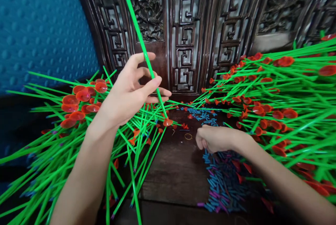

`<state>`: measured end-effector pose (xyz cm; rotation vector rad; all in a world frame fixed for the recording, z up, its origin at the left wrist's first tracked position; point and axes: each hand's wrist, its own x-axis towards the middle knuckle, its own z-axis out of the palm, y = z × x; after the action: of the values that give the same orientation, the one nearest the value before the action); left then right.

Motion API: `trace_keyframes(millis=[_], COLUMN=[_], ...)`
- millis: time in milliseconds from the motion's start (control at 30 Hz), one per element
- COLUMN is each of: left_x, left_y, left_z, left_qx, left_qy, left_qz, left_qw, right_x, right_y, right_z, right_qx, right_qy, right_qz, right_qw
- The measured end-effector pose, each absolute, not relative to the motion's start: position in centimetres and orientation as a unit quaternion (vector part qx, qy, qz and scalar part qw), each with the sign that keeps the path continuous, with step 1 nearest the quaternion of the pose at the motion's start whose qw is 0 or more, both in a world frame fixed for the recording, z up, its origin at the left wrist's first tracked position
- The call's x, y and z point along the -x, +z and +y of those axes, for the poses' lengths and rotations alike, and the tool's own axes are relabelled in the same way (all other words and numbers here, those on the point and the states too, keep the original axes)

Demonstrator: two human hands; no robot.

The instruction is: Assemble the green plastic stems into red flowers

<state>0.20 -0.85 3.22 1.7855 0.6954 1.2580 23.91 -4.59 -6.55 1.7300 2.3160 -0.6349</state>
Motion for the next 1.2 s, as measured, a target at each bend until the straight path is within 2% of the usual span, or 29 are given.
trace_keyframes(millis=[167, 367, 633, 1000, 1200], left_x=[-0.7, -0.6, -0.1, -0.2, 0.0], left_y=[3.0, 2.7, 2.9, 3.0, 2.4], left_z=[-0.7, -0.4, -0.8, -0.7, -0.3], left_qx=[-0.725, -0.769, -0.828, -0.883, -0.910], left_qy=[0.483, 0.505, 0.424, 0.340, 0.270], left_qz=[0.272, 0.247, 0.260, 0.272, 0.285], left_qw=[0.410, 0.304, 0.259, 0.176, 0.131], right_x=[-24.0, -22.8, -23.0, -22.7, -22.4], right_y=[-7.8, -7.0, -6.5, -6.8, -6.8], right_z=[-3.3, -3.9, -4.5, -4.0, -4.3], right_qx=[-0.569, -0.557, -0.619, -0.608, -0.605], right_qy=[-0.249, -0.254, -0.189, -0.199, -0.204], right_qz=[0.774, 0.774, 0.746, 0.744, 0.752], right_qw=[0.124, 0.161, 0.156, 0.195, 0.163])
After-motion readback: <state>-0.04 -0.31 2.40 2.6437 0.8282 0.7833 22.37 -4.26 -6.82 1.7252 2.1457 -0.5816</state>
